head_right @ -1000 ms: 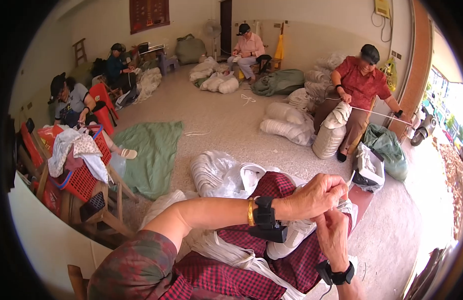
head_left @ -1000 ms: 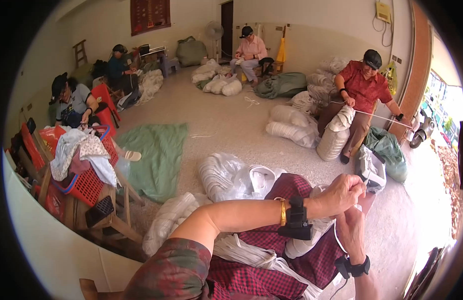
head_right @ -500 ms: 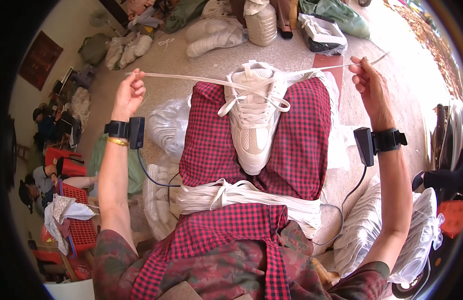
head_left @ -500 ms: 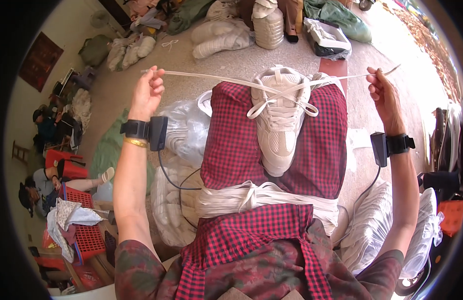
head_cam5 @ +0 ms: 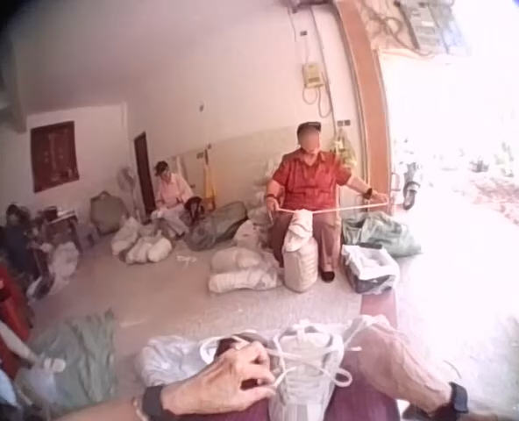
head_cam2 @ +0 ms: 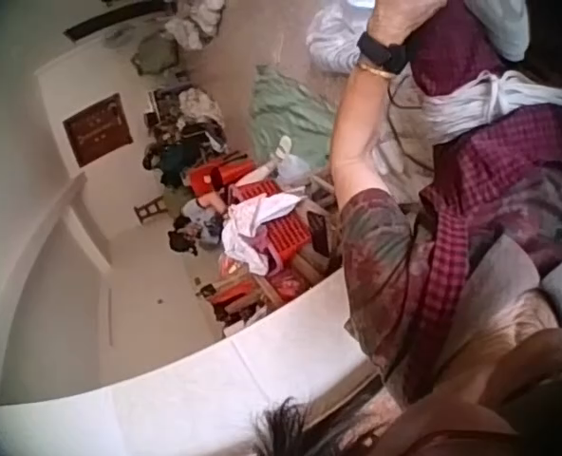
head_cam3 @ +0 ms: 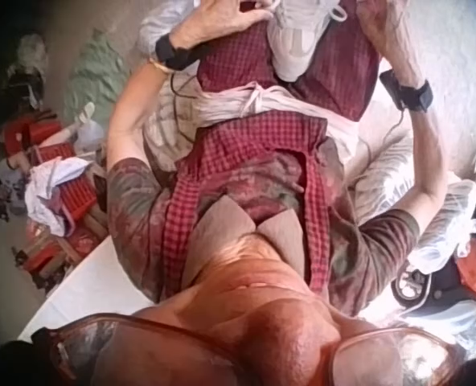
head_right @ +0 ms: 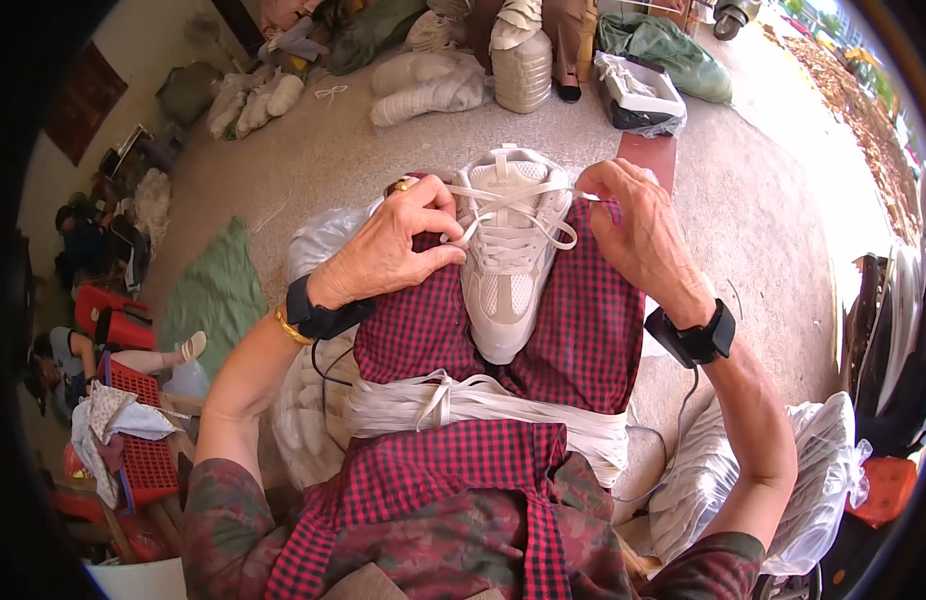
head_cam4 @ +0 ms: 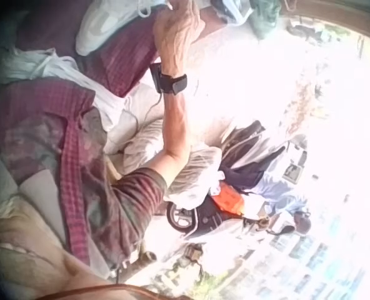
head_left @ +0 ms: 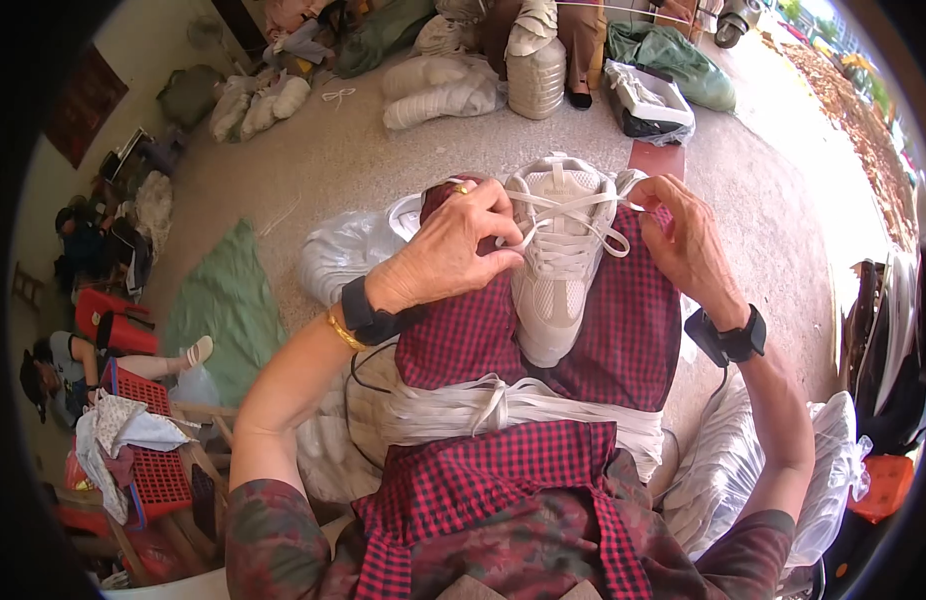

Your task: Manually inserting laces into white shoes and tying/arranging components during footwear production.

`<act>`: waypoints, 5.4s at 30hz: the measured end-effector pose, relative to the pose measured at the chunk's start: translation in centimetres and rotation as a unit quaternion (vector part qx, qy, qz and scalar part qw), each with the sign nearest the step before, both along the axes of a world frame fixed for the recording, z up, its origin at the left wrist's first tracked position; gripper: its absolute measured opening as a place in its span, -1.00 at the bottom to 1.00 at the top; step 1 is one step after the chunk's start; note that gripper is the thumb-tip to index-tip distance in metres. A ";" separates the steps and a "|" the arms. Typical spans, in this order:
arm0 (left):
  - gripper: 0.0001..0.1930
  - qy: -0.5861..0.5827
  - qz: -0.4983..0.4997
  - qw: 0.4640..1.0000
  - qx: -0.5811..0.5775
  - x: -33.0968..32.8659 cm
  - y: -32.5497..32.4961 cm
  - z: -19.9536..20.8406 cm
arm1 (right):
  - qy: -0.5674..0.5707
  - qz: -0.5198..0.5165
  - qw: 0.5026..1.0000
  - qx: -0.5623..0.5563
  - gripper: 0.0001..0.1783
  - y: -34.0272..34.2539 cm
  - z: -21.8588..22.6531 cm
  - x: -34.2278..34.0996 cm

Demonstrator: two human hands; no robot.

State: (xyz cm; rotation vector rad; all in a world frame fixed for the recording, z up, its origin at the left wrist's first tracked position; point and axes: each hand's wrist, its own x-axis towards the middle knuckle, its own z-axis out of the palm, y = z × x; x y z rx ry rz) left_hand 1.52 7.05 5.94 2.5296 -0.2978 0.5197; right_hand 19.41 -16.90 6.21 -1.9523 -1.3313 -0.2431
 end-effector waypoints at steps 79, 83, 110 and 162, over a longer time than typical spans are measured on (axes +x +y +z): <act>-0.68 -0.096 0.130 0.987 0.014 1.0 0.7 -1.9 | 0.021 -0.092 0.995 -0.022 -0.74 -4.8 -1.1 6.9; -0.67 -0.080 0.139 0.986 0.032 1.4 0.4 -1.6 | -0.104 0.024 0.990 -0.088 -0.58 -0.5 0.0 1.5; -0.83 -0.170 0.292 0.898 0.281 -14.9 19.9 8.0 | -0.355 -0.228 0.894 -0.149 -0.76 -18.4 11.9 15.5; -0.86 -0.123 0.152 0.930 -0.312 0.6 -1.2 -3.5 | 0.201 -0.016 0.979 0.029 -0.72 3.3 -0.2 -1.2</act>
